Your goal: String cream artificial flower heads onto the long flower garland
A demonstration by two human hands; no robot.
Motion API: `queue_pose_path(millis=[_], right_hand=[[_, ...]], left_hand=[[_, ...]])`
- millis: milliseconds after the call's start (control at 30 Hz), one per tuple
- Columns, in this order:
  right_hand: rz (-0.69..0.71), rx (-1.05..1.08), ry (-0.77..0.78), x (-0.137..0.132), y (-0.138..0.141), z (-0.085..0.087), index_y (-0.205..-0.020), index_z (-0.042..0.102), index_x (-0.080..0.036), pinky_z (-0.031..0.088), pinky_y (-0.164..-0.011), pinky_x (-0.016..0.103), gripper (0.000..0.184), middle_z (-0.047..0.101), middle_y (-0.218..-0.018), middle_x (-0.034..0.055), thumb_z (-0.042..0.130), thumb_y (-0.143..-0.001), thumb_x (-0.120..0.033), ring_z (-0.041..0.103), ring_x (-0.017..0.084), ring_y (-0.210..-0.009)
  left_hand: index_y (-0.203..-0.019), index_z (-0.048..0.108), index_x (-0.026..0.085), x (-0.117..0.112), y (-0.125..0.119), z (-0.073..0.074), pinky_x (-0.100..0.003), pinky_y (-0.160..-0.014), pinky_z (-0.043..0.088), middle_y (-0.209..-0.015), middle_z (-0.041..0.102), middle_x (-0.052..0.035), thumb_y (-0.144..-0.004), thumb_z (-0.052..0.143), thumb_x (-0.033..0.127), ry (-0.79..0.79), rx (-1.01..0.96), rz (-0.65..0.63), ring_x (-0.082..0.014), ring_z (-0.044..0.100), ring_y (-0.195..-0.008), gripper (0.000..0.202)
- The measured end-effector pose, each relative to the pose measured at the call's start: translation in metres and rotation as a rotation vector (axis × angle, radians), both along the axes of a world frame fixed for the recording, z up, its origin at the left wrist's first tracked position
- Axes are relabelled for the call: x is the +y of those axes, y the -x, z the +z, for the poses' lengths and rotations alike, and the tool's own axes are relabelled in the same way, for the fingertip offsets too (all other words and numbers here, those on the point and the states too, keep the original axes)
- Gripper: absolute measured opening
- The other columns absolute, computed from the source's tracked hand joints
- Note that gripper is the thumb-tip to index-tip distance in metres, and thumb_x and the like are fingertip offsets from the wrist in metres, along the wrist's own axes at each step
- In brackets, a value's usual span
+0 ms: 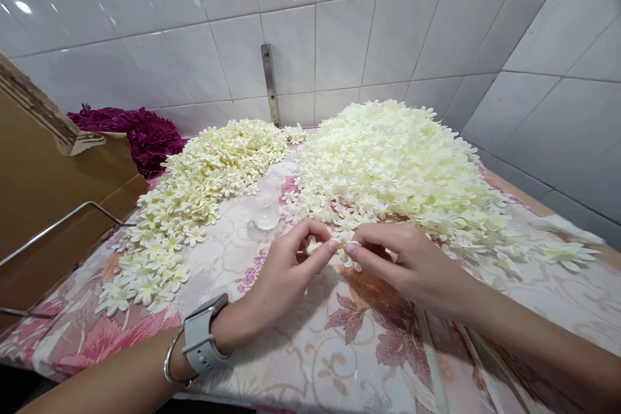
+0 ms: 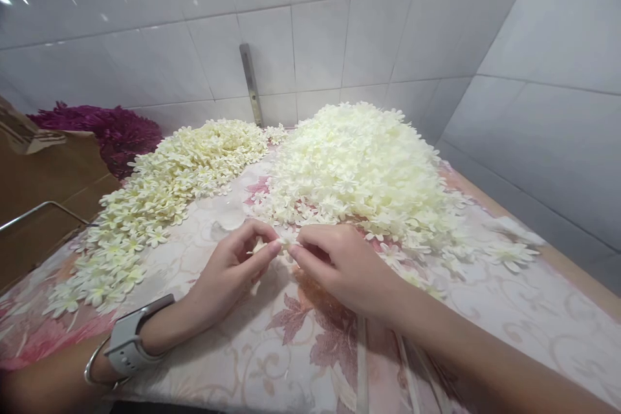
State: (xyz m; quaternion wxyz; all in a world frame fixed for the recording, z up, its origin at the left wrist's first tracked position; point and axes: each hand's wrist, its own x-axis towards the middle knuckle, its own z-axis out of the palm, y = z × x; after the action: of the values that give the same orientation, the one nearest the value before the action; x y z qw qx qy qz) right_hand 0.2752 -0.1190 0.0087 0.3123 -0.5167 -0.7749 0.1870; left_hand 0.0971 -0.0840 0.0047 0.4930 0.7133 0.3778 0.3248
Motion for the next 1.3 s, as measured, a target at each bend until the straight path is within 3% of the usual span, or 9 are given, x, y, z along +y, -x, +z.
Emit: queue_pose_path(millis=[233,400,500,633,700,767,867,1067,1300], right_hand=[[0.057,0.330,0.217,0.000,-0.003,0.002,-0.051,0.033,-0.018,0.022,-0.046,0.024,0.043,0.029,-0.052,-0.0050,0.052,-0.084,-0.040,0.029,0.007,-0.048],[0.154,0.463,0.350,0.002,-0.001,-0.004,-0.058,0.050,-0.017,0.026,-0.047,0.023,0.045,0.040,-0.056,-0.0030,0.051,-0.081,-0.055,0.036,0.009,-0.051],[0.166,0.478,0.375,0.003,-0.002,-0.005,-0.061,0.050,-0.018,0.029,-0.049,0.023,0.045,0.040,-0.058,-0.0029,0.047,-0.083,-0.057,0.037,0.009,-0.053],[-0.142,0.300,0.219,0.006,-0.009,-0.002,-0.057,0.040,-0.019,0.027,-0.046,0.024,0.041,0.032,-0.053,-0.0047,0.046,-0.085,-0.049,0.031,0.009,-0.048],[-0.350,0.133,0.022,0.007,-0.011,-0.001,-0.065,0.045,-0.020,0.028,-0.048,0.024,0.027,0.038,-0.054,-0.0042,0.052,-0.081,-0.040,0.036,0.010,-0.048],[-0.417,0.023,-0.145,0.006,-0.010,-0.002,-0.077,0.050,-0.020,0.032,-0.051,0.025,0.017,0.048,-0.062,-0.0018,0.056,-0.078,-0.035,0.044,0.012,-0.054],[-0.280,0.006,-0.146,0.002,-0.004,-0.002,-0.089,0.053,-0.020,0.039,-0.057,0.026,0.021,0.056,-0.078,0.0027,0.052,-0.083,-0.040,0.053,0.016,-0.068],[0.044,0.130,0.171,0.001,0.000,0.000,-0.089,0.061,-0.021,0.043,-0.067,0.027,0.027,0.061,-0.088,0.0034,0.039,-0.091,-0.037,0.057,0.016,-0.079],[-0.129,0.239,0.103,0.001,-0.002,0.001,-0.065,0.061,-0.019,0.037,-0.055,0.024,0.021,0.058,-0.065,-0.0005,0.053,-0.083,-0.026,0.051,0.012,-0.061]], left_hand=[[-0.082,0.055,0.020,-0.001,0.001,-0.002,-0.019,-0.047,0.031,-0.064,0.047,0.0063,-0.083,0.055,0.040,0.159,-0.084,-0.115,-0.0054,0.038,-0.050,0.020],[-0.074,0.052,0.019,-0.002,0.002,-0.001,-0.020,-0.052,0.031,-0.067,0.047,0.0053,-0.080,0.060,0.037,0.058,0.009,-0.205,-0.0077,0.040,-0.057,0.021],[-0.066,0.050,0.018,-0.001,0.001,0.000,-0.022,-0.053,0.029,-0.059,0.039,0.0057,-0.085,0.052,0.039,0.026,0.065,-0.173,-0.0085,0.036,-0.056,0.028],[-0.062,0.043,0.019,0.003,0.001,-0.002,-0.023,-0.053,0.028,-0.056,0.037,0.0066,-0.086,0.050,0.040,0.070,0.019,-0.077,-0.0085,0.034,-0.051,0.033],[-0.061,0.041,0.019,0.004,0.001,-0.003,-0.023,-0.053,0.028,-0.055,0.038,0.0065,-0.086,0.048,0.039,0.065,0.019,-0.046,-0.0085,0.034,-0.051,0.033],[-0.061,0.043,0.019,0.004,0.001,-0.003,-0.023,-0.053,0.028,-0.055,0.037,0.0065,-0.087,0.047,0.037,0.066,0.031,-0.051,-0.0083,0.034,-0.051,0.032],[-0.062,0.046,0.018,0.002,0.001,-0.001,-0.023,-0.052,0.028,-0.056,0.038,0.0062,-0.086,0.049,0.038,0.075,0.036,-0.085,-0.0084,0.034,-0.052,0.031],[-0.063,0.053,0.018,0.002,0.001,0.000,-0.022,-0.054,0.031,-0.060,0.043,0.0045,-0.084,0.052,0.040,0.035,0.011,-0.099,-0.0096,0.039,-0.057,0.030],[-0.070,0.054,0.019,0.004,0.001,-0.005,-0.022,-0.054,0.034,-0.064,0.052,0.0044,-0.079,0.059,0.041,0.004,0.022,0.112,-0.0099,0.044,-0.057,0.024]])
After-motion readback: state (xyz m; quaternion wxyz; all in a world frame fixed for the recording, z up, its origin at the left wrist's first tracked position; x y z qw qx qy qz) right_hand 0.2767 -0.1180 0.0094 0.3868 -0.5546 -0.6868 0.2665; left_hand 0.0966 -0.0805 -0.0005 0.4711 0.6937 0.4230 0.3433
